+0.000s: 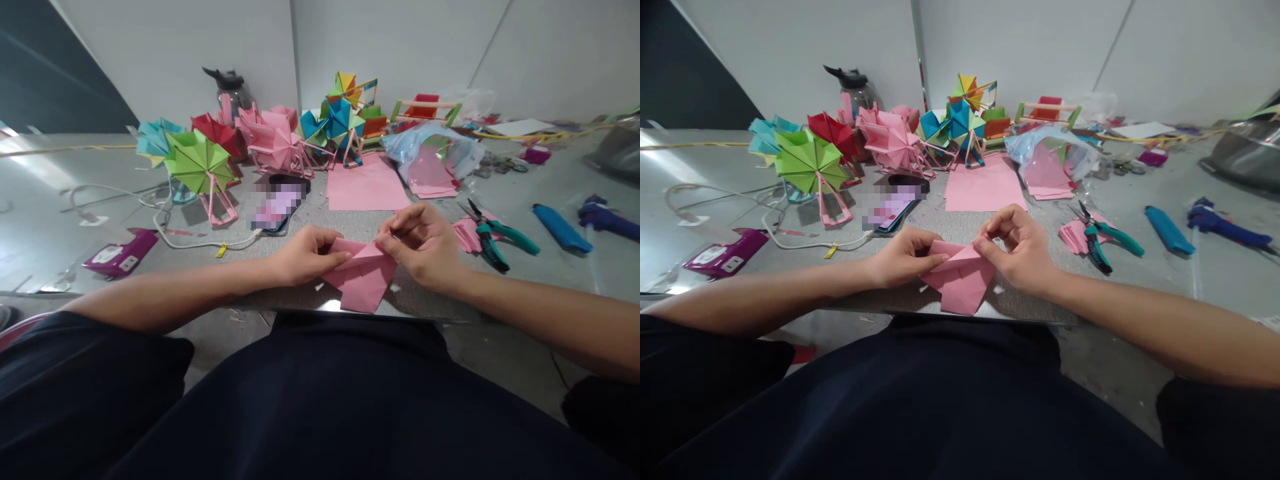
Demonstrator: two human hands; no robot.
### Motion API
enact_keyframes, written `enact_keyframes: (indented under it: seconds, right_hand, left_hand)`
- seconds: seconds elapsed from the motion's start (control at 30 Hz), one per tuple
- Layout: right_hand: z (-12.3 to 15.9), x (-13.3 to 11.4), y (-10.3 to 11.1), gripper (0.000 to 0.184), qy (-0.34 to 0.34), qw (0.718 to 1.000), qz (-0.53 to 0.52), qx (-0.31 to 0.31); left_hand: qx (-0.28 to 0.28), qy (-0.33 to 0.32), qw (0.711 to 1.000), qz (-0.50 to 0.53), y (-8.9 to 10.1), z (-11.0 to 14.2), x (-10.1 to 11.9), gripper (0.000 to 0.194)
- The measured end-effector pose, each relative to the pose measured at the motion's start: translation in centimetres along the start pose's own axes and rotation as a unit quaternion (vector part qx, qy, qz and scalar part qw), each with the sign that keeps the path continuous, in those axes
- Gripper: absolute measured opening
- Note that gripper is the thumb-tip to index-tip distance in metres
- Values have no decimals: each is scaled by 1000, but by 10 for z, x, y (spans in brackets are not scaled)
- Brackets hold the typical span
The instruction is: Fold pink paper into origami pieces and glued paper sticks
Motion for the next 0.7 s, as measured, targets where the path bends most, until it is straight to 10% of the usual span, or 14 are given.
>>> enact_keyframes:
  seconds: [0.7]
  right_hand:
    - [0, 18, -11, 68, -30, 996, 9, -80]
  left_hand:
    - [22, 5, 995, -100, 8, 2, 8, 30]
Point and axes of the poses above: each hand's wrist, its own z-axis away from the middle knuckle, its own y-axis out of the back of the hand, x = y × z, the point moved 9 cm from there along -z, towards the middle knuckle, and after that the axes turned 15 degrees about -y, right-handed, at the moved point
